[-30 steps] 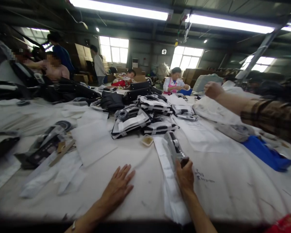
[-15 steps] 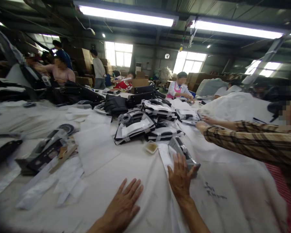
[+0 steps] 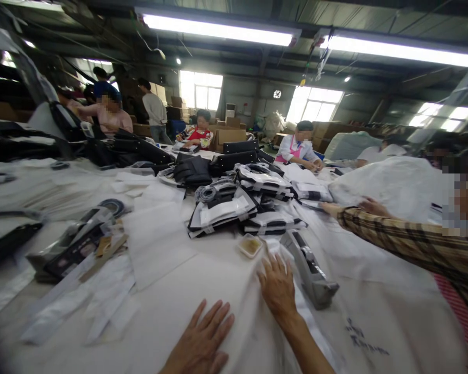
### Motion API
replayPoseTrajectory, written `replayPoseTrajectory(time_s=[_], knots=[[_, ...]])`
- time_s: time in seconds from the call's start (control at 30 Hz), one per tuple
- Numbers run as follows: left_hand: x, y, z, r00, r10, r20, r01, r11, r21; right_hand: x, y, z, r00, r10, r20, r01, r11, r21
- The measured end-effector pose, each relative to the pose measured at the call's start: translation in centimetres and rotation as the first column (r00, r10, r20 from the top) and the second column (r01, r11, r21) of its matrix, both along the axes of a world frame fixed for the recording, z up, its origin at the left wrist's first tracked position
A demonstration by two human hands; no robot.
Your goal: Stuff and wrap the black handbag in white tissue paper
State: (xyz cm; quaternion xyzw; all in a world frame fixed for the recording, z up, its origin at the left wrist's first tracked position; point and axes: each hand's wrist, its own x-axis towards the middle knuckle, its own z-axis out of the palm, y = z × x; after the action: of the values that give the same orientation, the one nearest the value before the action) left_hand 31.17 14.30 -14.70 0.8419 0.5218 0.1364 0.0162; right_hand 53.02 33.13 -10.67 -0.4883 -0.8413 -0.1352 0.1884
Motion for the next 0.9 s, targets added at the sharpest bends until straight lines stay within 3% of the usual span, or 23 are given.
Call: replayPoseTrajectory(time_s=[0.17,0.3,0.37,0.43,0.53,0.57,0.63,0.7,0.73,0.8,0.9], knots=[[-0.2,0.4,-1.0,0.994,-0.004,-0.107,0.028,0.974,0.225,-5.8,2.7,1.2,0.995,0.091,0.049,-0.093,0.995,0.043],[-0.1,1.3,-2.1,0.992,0.027,-0.126,0.015,0.947,0.32,-6.8,5.2,0.9,0.983,0.101,0.154,-0.102,0.995,-0.005],[0.1,2.4,-2.3,0.998,0.02,-0.067,-0.002,0.968,0.252,-6.4,5.6,1.3,0.985,0.1,0.139,-0.1,0.995,-0.013],[0.1,3.6,-1.8,0.999,0.011,0.046,-0.016,0.995,0.101,-6.2,5.6,2.3,0.991,0.126,0.056,-0.124,0.992,-0.026],[-0.9,5.5,0.3,0.913,0.135,0.384,-0.079,0.984,-0.157,-7.5,5.0,4.0,0.948,0.191,-0.256,-0.232,0.962,-0.142],[-1.5,6.0,1.1,0.825,0.207,0.526,-0.082,0.965,-0.251,-8.4,4.8,4.5,0.899,0.156,-0.409,-0.269,0.934,-0.234],[-2.8,6.8,2.7,0.579,0.341,0.741,-0.027,0.916,-0.401,-11.0,4.7,4.9,0.699,-0.108,-0.707,-0.348,0.812,-0.468],[-3.9,7.3,3.9,0.379,0.413,0.828,0.029,0.889,-0.457,-14.1,5.0,4.7,0.439,-0.44,-0.784,-0.449,0.649,-0.615],[-4.2,7.5,4.2,0.324,0.423,0.846,0.032,0.889,-0.457,-15.6,5.4,4.5,0.309,-0.57,-0.761,-0.493,0.589,-0.641],[-4.6,7.6,4.5,0.281,0.42,0.863,0.022,0.896,-0.443,-18.5,6.3,4.1,0.114,-0.71,-0.695,-0.542,0.542,-0.643],[-4.4,7.5,4.2,0.309,0.416,0.855,0.028,0.895,-0.445,-21.8,7.7,3.9,-0.053,-0.763,-0.644,-0.575,0.55,-0.605]])
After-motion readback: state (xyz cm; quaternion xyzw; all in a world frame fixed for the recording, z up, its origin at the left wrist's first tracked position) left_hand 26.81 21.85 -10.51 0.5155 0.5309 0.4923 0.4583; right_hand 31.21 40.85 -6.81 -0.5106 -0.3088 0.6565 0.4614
